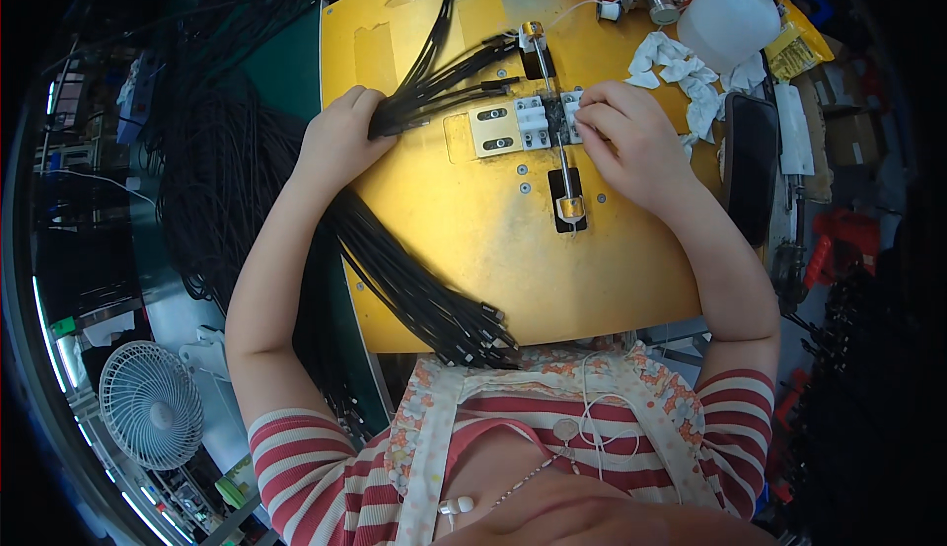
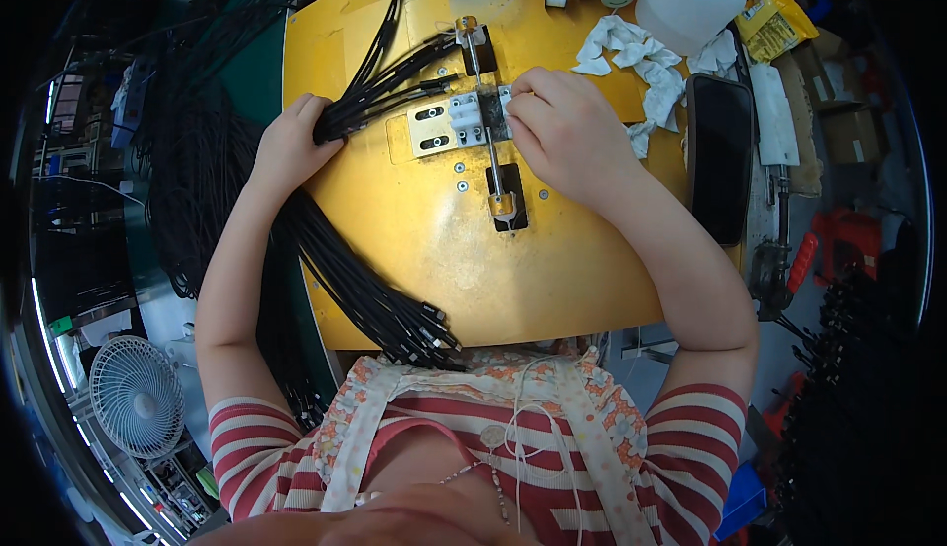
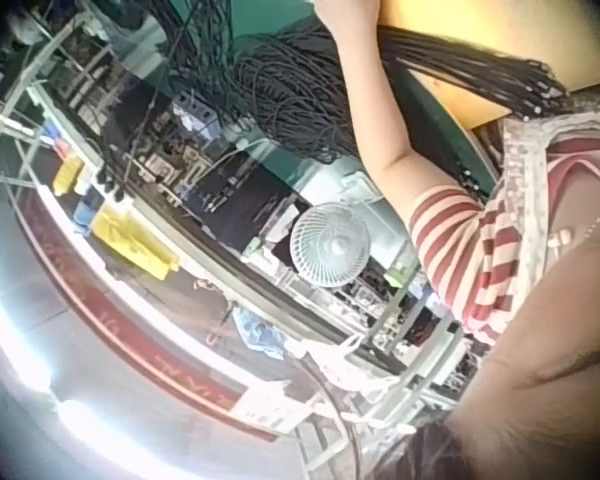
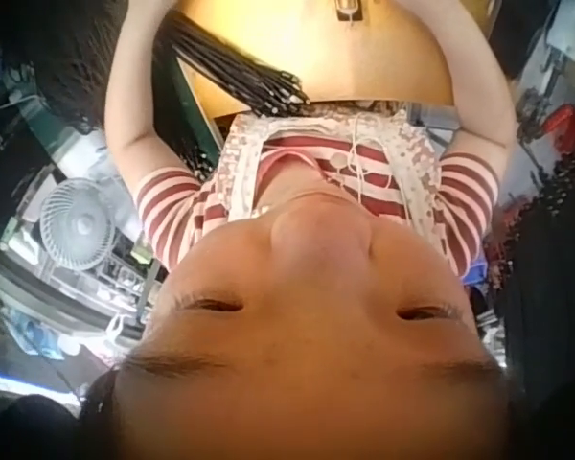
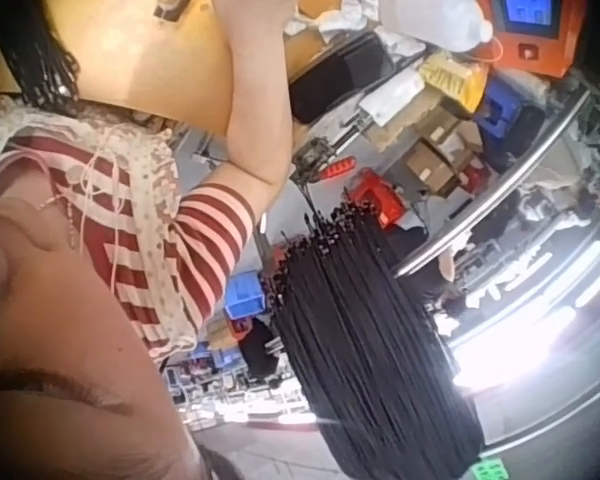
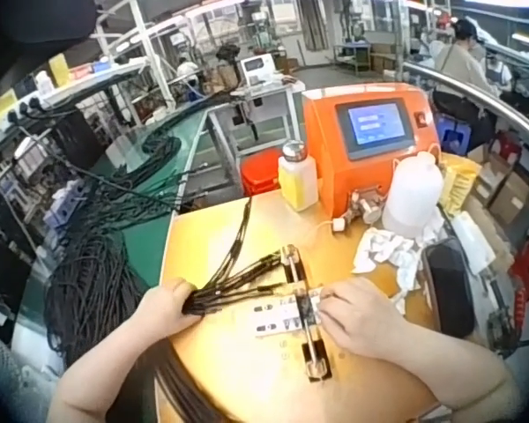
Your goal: Assembling black wire cables by placing them into a jig, taping them, and using pliers.
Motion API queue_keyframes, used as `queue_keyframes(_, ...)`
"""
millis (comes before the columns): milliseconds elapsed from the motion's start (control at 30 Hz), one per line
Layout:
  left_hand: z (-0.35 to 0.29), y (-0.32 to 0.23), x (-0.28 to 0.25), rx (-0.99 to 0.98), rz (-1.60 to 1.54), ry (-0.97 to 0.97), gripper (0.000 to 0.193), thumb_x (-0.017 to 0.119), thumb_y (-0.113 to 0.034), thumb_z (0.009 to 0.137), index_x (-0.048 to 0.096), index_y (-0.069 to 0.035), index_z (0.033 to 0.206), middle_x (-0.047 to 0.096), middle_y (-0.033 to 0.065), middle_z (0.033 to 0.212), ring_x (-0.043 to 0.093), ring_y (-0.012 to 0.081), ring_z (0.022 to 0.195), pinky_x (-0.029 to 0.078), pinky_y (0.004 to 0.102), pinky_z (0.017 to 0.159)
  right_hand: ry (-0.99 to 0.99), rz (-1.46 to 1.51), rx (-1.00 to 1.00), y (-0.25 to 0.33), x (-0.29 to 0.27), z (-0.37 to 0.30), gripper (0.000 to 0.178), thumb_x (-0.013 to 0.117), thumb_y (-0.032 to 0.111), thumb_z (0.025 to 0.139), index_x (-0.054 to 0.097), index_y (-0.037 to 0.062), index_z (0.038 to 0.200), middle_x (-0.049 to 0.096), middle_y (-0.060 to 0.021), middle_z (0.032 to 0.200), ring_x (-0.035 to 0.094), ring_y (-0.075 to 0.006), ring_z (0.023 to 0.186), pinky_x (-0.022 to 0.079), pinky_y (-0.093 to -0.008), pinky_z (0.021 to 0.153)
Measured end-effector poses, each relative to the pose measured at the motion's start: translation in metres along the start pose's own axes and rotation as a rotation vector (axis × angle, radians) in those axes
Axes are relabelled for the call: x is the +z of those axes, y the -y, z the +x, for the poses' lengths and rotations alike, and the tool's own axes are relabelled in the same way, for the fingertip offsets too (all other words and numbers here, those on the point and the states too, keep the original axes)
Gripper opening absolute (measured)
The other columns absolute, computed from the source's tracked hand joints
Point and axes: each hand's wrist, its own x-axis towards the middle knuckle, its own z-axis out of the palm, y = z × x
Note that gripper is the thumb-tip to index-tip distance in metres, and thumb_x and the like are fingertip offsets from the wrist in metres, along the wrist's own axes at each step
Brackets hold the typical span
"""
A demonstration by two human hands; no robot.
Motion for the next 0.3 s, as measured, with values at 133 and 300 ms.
queue_keyframes(133,-0.004,0.012,0.002,0.132,0.141,-0.206,0.045,0.071,-0.017,0.072,0.057,-0.002,0.112,0.061,0.0137,0.105,0.060,0.0283,0.096,0.050,0.0350,0.080,0.003,0.007,-0.002,-0.001,-0.001,0.000,0.007,0.063,0.007,0.078,0.058,0.0023,0.079,0.057,-0.0073,0.088,0.057,-0.0247,0.083,0.045,-0.0357,0.074)
queue_keyframes(300,0.009,0.028,-0.018,0.181,0.238,-0.456,0.056,0.069,-0.017,0.079,0.049,-0.004,0.129,0.058,0.0154,0.113,0.057,0.0289,0.105,0.047,0.0336,0.088,0.023,-0.011,0.013,-0.002,0.000,-0.001,0.006,0.062,0.007,0.079,0.059,0.0025,0.080,0.057,-0.0071,0.089,0.057,-0.0246,0.084,0.045,-0.0357,0.076)
